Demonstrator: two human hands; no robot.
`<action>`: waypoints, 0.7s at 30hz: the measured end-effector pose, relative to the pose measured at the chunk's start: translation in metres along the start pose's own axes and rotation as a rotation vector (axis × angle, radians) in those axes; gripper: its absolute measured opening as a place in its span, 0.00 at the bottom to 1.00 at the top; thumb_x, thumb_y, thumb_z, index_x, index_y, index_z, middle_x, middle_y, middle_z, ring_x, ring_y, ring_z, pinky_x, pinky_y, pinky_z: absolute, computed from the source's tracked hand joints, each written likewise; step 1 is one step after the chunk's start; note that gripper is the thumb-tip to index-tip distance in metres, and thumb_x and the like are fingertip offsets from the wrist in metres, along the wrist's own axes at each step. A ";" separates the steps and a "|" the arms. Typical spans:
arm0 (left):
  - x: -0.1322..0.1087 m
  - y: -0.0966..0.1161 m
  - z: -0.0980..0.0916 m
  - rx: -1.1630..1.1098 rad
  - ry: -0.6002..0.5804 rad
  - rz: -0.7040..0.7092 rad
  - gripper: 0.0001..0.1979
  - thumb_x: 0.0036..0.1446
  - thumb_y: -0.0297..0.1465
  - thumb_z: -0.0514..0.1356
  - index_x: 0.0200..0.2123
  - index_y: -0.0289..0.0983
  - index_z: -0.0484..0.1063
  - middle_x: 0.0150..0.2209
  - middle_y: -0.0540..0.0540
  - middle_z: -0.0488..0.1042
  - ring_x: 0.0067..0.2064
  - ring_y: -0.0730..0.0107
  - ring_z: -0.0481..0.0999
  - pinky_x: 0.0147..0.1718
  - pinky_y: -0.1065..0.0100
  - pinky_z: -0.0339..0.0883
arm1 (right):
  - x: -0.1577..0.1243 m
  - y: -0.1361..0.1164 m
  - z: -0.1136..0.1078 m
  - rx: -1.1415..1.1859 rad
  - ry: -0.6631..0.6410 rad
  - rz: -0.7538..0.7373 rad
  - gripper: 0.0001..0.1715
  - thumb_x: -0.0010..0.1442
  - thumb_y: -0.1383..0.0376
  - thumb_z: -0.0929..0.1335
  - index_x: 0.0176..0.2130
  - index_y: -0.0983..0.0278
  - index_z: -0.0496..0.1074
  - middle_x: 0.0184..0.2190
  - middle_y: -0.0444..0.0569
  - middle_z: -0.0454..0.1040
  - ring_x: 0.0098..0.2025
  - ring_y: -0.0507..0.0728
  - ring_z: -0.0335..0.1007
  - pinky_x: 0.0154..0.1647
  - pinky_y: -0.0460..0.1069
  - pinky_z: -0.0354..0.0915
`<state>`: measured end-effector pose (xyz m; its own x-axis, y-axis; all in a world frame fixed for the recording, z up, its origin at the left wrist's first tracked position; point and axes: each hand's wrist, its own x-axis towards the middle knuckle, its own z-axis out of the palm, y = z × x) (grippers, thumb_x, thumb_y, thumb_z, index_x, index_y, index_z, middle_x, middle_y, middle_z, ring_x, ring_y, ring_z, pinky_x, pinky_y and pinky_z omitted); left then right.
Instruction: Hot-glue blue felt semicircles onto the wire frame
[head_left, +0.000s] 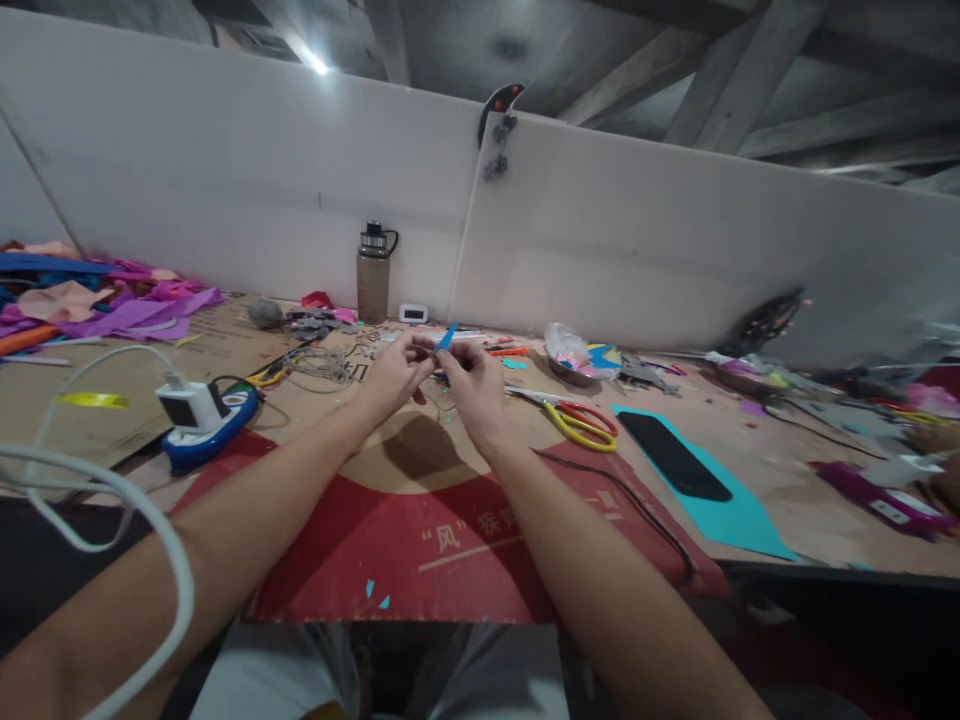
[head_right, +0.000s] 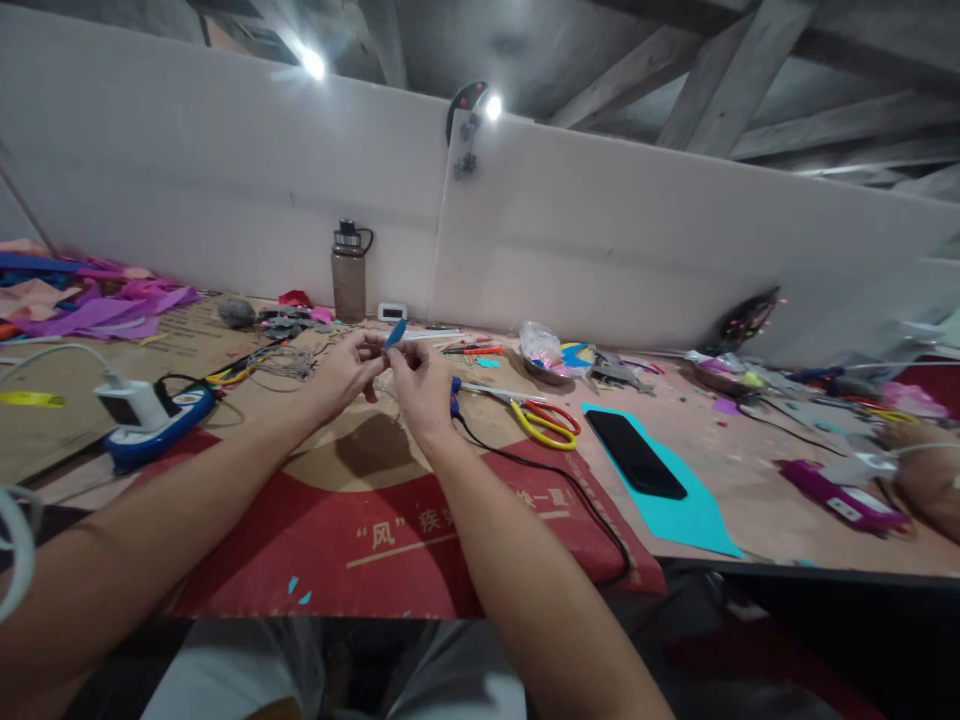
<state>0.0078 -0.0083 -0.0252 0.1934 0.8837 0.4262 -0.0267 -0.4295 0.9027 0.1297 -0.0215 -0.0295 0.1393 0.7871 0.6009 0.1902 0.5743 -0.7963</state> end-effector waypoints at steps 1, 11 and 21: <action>0.000 0.000 0.000 0.051 0.020 0.019 0.11 0.46 0.30 0.62 0.35 0.37 0.68 0.29 0.49 0.71 0.24 0.75 0.68 0.13 0.78 0.60 | 0.000 0.000 0.001 -0.013 -0.008 0.005 0.10 0.53 0.60 0.64 0.29 0.65 0.71 0.26 0.45 0.71 0.29 0.52 0.64 0.34 0.48 0.60; 0.000 0.000 0.002 -0.011 0.072 -0.039 0.08 0.50 0.33 0.59 0.33 0.37 0.65 0.31 0.47 0.72 0.31 0.68 0.74 0.14 0.76 0.63 | -0.008 -0.007 0.002 -0.056 -0.052 -0.085 0.07 0.57 0.62 0.63 0.35 0.61 0.68 0.31 0.46 0.70 0.33 0.52 0.65 0.38 0.49 0.60; 0.003 -0.003 0.003 -0.312 0.083 -0.133 0.09 0.48 0.32 0.60 0.30 0.36 0.63 0.29 0.48 0.72 0.31 0.69 0.74 0.25 0.67 0.71 | -0.003 0.003 0.003 0.078 -0.023 0.092 0.07 0.54 0.63 0.64 0.35 0.63 0.65 0.31 0.46 0.70 0.32 0.51 0.66 0.35 0.48 0.63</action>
<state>0.0113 -0.0046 -0.0269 0.1351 0.9458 0.2954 -0.3078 -0.2433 0.9198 0.1275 -0.0211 -0.0339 0.1297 0.8416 0.5243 0.1017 0.5147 -0.8513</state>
